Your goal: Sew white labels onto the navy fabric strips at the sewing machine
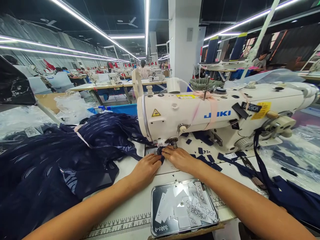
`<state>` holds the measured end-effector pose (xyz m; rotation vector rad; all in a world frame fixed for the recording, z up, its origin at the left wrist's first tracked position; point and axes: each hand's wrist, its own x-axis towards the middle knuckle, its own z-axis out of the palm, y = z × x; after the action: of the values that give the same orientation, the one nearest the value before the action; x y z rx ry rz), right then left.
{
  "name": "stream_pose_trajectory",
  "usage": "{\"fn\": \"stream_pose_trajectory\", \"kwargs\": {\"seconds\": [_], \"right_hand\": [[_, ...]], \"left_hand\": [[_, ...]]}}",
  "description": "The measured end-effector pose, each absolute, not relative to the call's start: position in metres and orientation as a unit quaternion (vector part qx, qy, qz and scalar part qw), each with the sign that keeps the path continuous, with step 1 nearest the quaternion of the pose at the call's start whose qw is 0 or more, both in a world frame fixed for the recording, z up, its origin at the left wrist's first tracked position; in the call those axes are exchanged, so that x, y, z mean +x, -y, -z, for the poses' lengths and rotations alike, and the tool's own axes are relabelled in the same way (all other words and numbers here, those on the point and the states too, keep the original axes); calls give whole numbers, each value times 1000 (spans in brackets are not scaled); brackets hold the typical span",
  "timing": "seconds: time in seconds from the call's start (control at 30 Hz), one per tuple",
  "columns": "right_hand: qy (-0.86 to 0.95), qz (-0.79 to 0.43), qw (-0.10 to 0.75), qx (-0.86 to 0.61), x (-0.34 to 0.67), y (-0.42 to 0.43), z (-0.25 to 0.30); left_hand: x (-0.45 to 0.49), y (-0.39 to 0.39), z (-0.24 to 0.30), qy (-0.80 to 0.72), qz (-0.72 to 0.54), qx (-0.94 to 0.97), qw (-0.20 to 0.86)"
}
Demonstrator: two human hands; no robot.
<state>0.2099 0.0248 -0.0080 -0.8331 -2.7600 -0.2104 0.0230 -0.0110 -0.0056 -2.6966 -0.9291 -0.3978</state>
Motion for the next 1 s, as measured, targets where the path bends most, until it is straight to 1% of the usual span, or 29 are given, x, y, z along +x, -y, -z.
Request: {"fn": "stream_pose_trajectory", "kwargs": {"seconds": [0.23,0.6,0.87,1.0], "right_hand": [[951,49,135,-274,212,-26,10],[947,49,162,-274,212,-26,14],[941,68,133,-304,212,-30,15],[936,58,135,-320,211,-31,14]], "left_hand": [[24,12,8,323,153,-922,148],[28,11,9,341,133,-917,159],[35,7,11,355,153,-902,195],[37,7,11,365,169,-893,202]]}}
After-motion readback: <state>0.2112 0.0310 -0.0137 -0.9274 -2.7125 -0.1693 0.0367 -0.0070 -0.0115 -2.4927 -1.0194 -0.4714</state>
